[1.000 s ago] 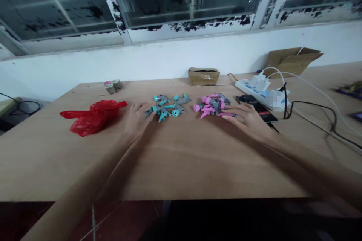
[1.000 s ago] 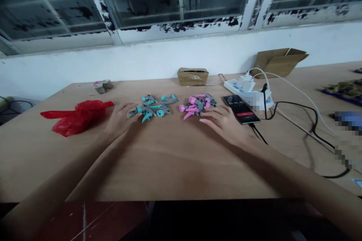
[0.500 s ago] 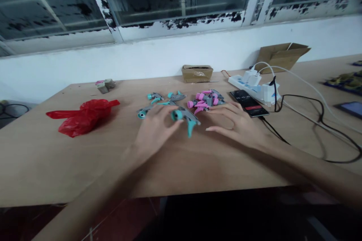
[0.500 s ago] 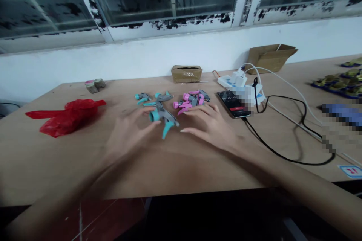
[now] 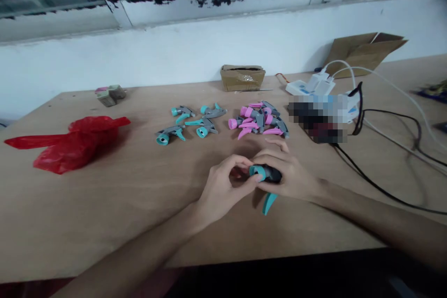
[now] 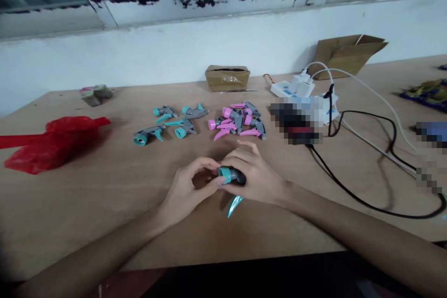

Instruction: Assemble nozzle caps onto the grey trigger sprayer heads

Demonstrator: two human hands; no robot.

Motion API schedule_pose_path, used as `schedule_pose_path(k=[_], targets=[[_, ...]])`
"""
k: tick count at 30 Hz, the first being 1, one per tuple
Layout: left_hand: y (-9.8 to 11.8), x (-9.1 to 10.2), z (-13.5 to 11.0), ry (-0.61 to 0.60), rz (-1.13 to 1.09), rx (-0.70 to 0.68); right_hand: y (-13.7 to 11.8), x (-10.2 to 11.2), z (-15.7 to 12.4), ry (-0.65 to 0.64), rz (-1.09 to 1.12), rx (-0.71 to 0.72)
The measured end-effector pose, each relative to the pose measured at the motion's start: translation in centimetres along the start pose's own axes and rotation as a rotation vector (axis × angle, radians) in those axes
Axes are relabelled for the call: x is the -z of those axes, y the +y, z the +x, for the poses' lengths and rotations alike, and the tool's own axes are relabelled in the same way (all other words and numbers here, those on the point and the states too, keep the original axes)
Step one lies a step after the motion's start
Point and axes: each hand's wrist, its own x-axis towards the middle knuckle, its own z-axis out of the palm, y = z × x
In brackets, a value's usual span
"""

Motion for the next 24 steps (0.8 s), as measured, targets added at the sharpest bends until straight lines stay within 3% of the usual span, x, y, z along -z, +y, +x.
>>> schedule_pose_path(k=[8, 14, 24], targets=[[-0.9, 0.6, 0.5, -0.128, -0.34, 0.136, -0.5, -0.2, -0.1, 0.077, 0.006, 0.06], [-1.5, 1.6, 1.2, -0.283, -0.266, 0.163, -0.8, -0.1, -0.1, 0.044, -0.012, 0.044], [-1.0, 1.3, 1.3, -0.294, -0.102, 0.156, -0.7, -0.2, 0.0, 0.049, 0.076, -0.057]])
